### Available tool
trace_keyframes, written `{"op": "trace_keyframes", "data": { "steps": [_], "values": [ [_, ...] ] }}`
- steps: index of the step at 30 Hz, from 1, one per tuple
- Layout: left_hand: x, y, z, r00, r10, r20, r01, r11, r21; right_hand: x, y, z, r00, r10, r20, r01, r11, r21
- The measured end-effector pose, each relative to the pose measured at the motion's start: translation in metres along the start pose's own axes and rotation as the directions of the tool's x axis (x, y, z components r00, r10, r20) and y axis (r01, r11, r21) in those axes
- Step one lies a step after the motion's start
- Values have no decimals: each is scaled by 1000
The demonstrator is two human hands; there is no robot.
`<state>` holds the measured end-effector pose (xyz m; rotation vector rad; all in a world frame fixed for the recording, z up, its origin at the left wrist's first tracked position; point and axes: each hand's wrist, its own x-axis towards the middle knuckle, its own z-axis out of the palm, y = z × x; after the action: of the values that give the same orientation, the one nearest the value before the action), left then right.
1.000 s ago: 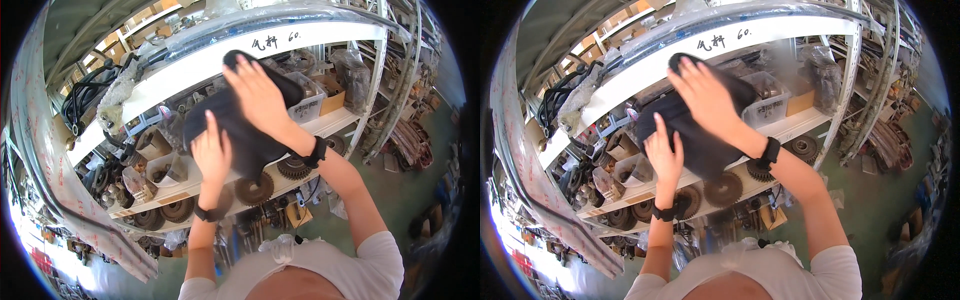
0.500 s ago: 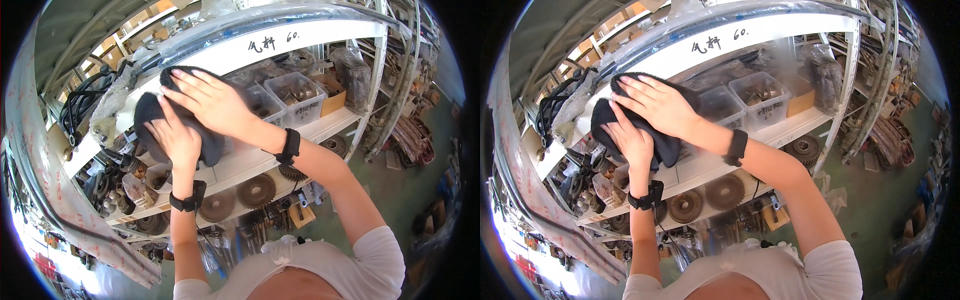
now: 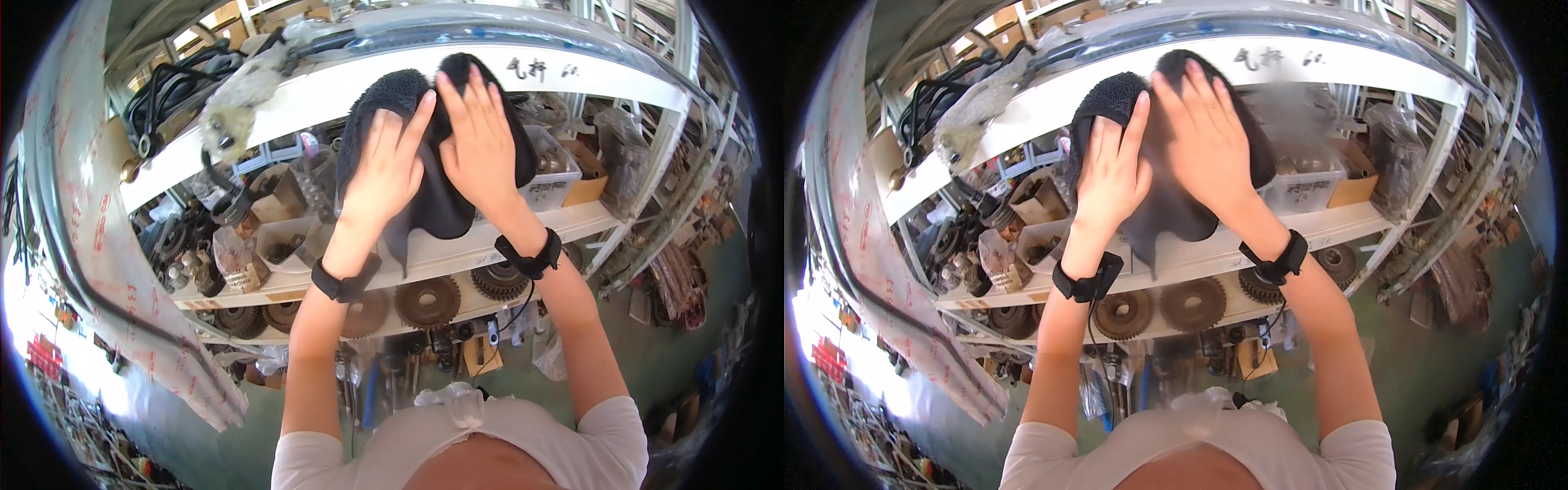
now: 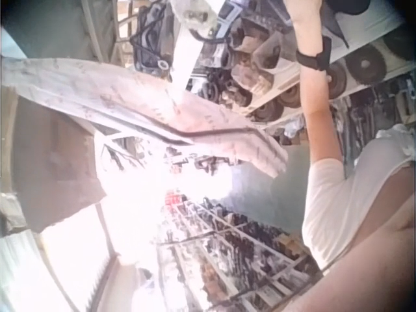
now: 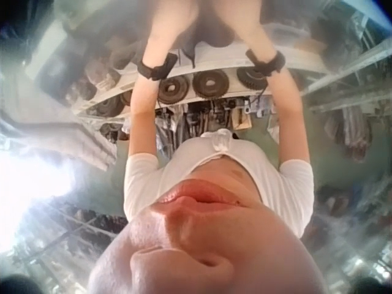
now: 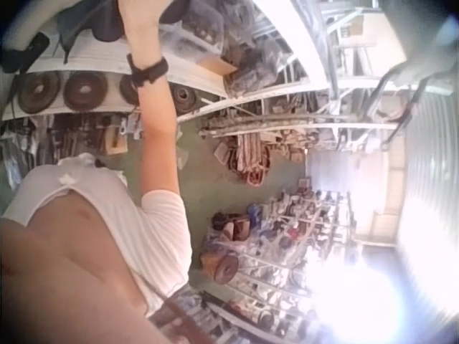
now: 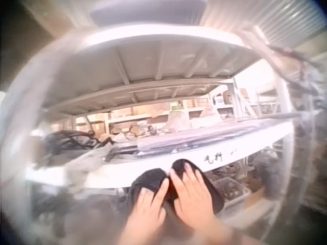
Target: The person wipes down several industrial parts on metal shelves using a black cloth.
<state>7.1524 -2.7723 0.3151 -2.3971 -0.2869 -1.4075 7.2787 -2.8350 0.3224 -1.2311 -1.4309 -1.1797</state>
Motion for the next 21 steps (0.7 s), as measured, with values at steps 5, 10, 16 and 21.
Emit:
{"op": "trace_keyframes", "data": {
  "steps": [5,10,16,21],
  "values": [
    [-15,-25,-16,995,-60,-81,64,997,53,8,-20,10,1000,-28,0,28,995,91],
    [-48,-70,-37,984,-104,-144,141,950,278,20,-68,31,994,-102,43,91,973,210],
    [-84,-124,-58,867,-396,-301,467,856,220,28,-120,71,965,-240,108,191,920,343],
    [-94,-134,-92,852,-277,-445,477,761,439,43,-155,93,995,-93,-31,70,450,890]
  ]
}}
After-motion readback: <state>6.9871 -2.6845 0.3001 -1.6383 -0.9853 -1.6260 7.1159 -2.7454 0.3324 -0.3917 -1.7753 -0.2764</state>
